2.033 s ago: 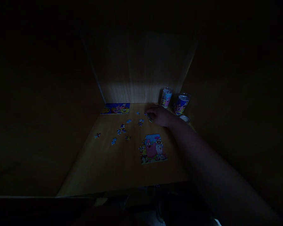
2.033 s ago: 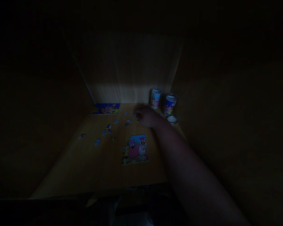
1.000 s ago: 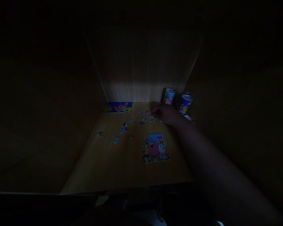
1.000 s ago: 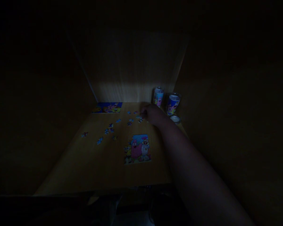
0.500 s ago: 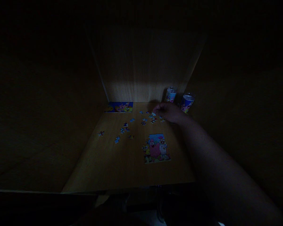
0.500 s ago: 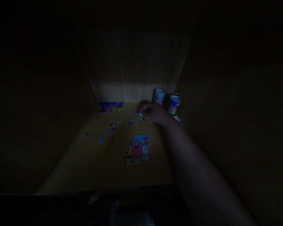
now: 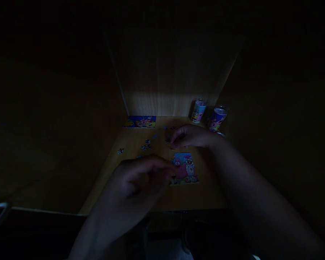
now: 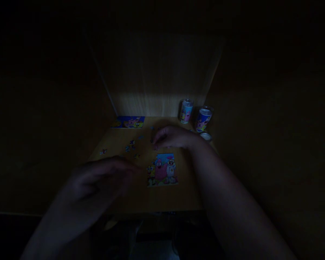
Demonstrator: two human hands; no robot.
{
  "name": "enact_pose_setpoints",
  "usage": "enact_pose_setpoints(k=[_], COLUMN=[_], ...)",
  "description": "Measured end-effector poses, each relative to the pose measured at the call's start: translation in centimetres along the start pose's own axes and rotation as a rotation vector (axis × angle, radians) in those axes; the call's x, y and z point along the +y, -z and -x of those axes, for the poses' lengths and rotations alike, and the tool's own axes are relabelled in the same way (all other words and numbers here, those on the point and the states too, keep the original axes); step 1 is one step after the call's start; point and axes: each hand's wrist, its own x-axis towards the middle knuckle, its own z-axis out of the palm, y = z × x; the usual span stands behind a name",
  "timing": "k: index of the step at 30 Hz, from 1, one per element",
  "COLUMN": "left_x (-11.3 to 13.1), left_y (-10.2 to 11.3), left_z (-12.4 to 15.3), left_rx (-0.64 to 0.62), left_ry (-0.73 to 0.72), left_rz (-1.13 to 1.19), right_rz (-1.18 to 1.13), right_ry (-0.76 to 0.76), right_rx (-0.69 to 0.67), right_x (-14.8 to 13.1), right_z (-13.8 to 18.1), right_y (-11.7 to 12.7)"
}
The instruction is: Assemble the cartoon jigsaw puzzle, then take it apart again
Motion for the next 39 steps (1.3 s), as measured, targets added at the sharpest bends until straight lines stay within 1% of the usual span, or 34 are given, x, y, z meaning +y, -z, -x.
enact_pose_setpoints(k=[1, 2, 4, 6, 8, 11, 16, 18, 22, 28, 31, 34, 36, 39], left_x=[-0.2, -0.6, -1.6, -2.6, -3.4, -3.8, -3.9, -4.0, -4.2, -4.7, -4.9, -4.8, -4.6, -4.4], left_y=[-0.1, -0.2, -0.6, -1.1, -1.6, -2.3, -3.1, -3.2, -3.1, -3.2, -3.2, -3.2, -3.2, -3.2], left_z=[-1.1, -2.1, -3.5, -4.2, -4.4, -4.5, -4.8, -4.8, -4.8, -4.9, -5.0, -4.9, -4.8, -4.7], left_rx=[-0.028, -0.018, 0.043, 0.074, 0.075, 0.066, 0.053, 0.058, 0.076, 0.08, 0.076, 0.088, 0.1, 0.124], left_ry=[0.002, 0.005, 0.023, 0.02, 0.002, -0.036, -0.096, -0.109, -0.118, -0.145, -0.147, -0.158, -0.158, -0.147], left_rz=[-0.002, -0.03, -0.181, -0.268, -0.317, -0.387, -0.432, -0.431, -0.45, -0.423, -0.422, -0.404, -0.388, -0.372], right_rz=[0.016, 0.037, 0.08, 0.108, 0.127, 0.156, 0.271, 0.288, 0.303, 0.302, 0.214, 0.013, -0.085, -0.165], right_ry=[0.002, 0.004, 0.01, 0.023, 0.037, 0.044, 0.112, 0.126, 0.105, 0.089, 0.114, 0.134, 0.11, 0.063], right_rx=[-0.007, 0.0, 0.035, 0.078, 0.104, 0.107, -0.009, -0.024, 0.006, 0.096, 0.08, 0.021, -0.014, -0.053], right_x=[0.0, 0.1, 0.3, 0.4, 0.5, 0.1, -0.7, -0.9, -0.7, -0.6, -0.9, -1.3, -1.5, -1.6], right_z=[-0.1, -0.2, -0.4, -0.5, -0.6, -0.6, -1.1, -1.2, -1.1, -1.0, -1.0, -0.8, -0.6, -0.4], right_y=[-0.1, -0.1, -0.2, -0.2, -0.2, -0.5, -1.7, -2.0, -1.9, -1.4, -1.4, -1.3, -1.2, -1.3])
